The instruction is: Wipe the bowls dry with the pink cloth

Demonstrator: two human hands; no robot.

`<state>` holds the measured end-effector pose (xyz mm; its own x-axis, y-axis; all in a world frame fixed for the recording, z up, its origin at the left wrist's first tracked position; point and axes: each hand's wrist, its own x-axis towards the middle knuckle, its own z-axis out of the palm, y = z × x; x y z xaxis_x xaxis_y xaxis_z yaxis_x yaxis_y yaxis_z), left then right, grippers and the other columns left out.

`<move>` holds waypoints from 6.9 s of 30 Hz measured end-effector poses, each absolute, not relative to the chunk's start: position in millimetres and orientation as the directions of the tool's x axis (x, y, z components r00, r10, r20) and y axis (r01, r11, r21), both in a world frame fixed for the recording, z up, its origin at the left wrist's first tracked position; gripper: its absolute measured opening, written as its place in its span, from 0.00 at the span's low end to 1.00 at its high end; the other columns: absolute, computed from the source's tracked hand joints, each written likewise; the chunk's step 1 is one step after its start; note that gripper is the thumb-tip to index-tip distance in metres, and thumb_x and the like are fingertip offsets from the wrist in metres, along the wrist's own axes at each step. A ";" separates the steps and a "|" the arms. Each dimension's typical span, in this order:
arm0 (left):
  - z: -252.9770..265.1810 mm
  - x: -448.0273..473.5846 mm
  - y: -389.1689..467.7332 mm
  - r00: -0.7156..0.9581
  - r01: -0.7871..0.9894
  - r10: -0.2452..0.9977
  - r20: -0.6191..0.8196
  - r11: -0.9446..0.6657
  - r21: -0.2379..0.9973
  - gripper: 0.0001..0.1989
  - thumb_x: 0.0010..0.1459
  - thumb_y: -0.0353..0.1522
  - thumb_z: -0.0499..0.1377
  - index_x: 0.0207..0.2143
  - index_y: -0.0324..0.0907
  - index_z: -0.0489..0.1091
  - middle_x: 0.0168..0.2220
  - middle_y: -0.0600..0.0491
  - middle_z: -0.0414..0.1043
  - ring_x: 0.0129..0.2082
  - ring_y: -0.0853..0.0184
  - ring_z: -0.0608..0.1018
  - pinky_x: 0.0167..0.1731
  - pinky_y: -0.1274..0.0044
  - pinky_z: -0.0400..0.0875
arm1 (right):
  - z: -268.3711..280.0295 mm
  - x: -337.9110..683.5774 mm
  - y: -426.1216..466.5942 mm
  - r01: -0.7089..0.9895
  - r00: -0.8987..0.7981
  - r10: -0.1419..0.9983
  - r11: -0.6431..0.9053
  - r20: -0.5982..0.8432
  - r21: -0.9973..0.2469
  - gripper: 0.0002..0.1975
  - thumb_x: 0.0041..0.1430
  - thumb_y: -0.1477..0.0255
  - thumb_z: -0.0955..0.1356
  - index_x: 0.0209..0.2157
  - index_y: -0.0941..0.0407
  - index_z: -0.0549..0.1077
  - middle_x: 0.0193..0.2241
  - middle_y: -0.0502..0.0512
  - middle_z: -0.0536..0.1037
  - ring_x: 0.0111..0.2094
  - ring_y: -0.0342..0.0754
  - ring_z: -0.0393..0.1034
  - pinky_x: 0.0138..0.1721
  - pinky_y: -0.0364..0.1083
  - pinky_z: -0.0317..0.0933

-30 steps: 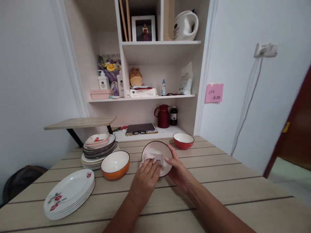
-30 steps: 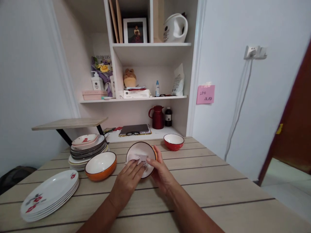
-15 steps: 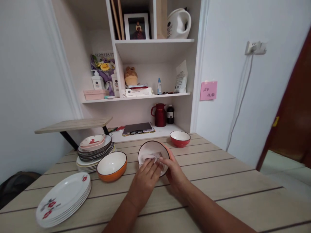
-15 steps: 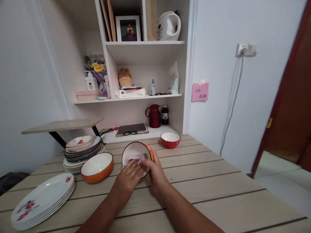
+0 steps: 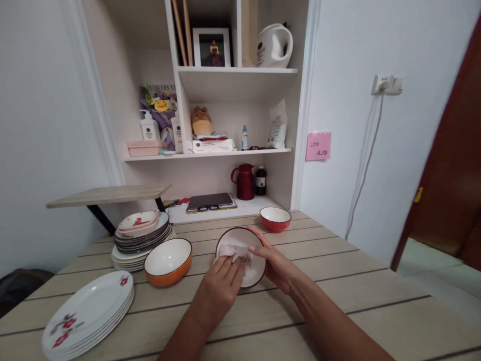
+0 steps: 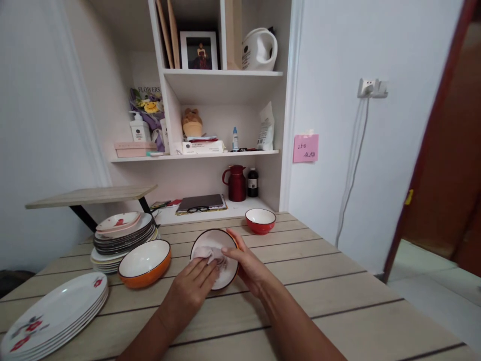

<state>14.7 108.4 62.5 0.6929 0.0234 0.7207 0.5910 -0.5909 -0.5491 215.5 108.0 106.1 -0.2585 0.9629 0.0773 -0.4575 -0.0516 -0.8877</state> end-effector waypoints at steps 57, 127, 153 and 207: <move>64.5 4.1 108.4 0.640 0.633 0.039 0.768 -0.593 -0.497 0.21 0.76 0.29 0.43 0.56 0.42 0.75 0.52 0.50 0.80 0.55 0.66 0.77 0.57 0.70 0.71 | 105.0 175.0 99.4 -0.591 -0.102 0.971 0.116 0.216 -0.799 0.40 0.46 0.67 0.77 0.63 0.48 0.69 0.48 0.56 0.83 0.49 0.58 0.75 0.53 0.53 0.63; 65.7 10.6 99.0 0.671 0.629 0.165 0.723 -0.643 -0.437 0.18 0.74 0.27 0.47 0.59 0.39 0.70 0.54 0.47 0.78 0.54 0.61 0.77 0.59 0.65 0.71 | 109.4 186.4 95.8 -0.499 -0.112 0.981 0.080 0.156 -0.863 0.36 0.47 0.68 0.74 0.60 0.49 0.70 0.46 0.54 0.84 0.46 0.57 0.75 0.47 0.50 0.64; 65.5 10.8 93.5 0.685 0.627 0.133 0.716 -0.607 -0.487 0.19 0.73 0.26 0.48 0.62 0.37 0.67 0.54 0.45 0.78 0.56 0.62 0.78 0.59 0.67 0.71 | 99.5 175.3 95.6 -0.544 -0.045 0.990 0.088 0.134 -0.834 0.36 0.50 0.66 0.76 0.61 0.45 0.69 0.45 0.52 0.83 0.47 0.58 0.75 0.53 0.53 0.63; 63.0 7.2 97.3 0.639 0.599 0.183 0.747 -0.727 -0.335 0.12 0.66 0.22 0.55 0.48 0.38 0.74 0.44 0.46 0.80 0.47 0.58 0.80 0.52 0.63 0.76 | 89.6 182.2 98.5 -0.497 -0.067 0.991 0.071 0.119 -0.865 0.34 0.47 0.73 0.73 0.58 0.50 0.69 0.43 0.54 0.85 0.41 0.55 0.78 0.43 0.49 0.69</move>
<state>7.2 97.3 63.0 0.6389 0.1827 0.7473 0.5995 -0.7270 -0.3349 182.2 98.5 89.6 -0.0671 0.9906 0.1193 -0.4965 0.0706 -0.8652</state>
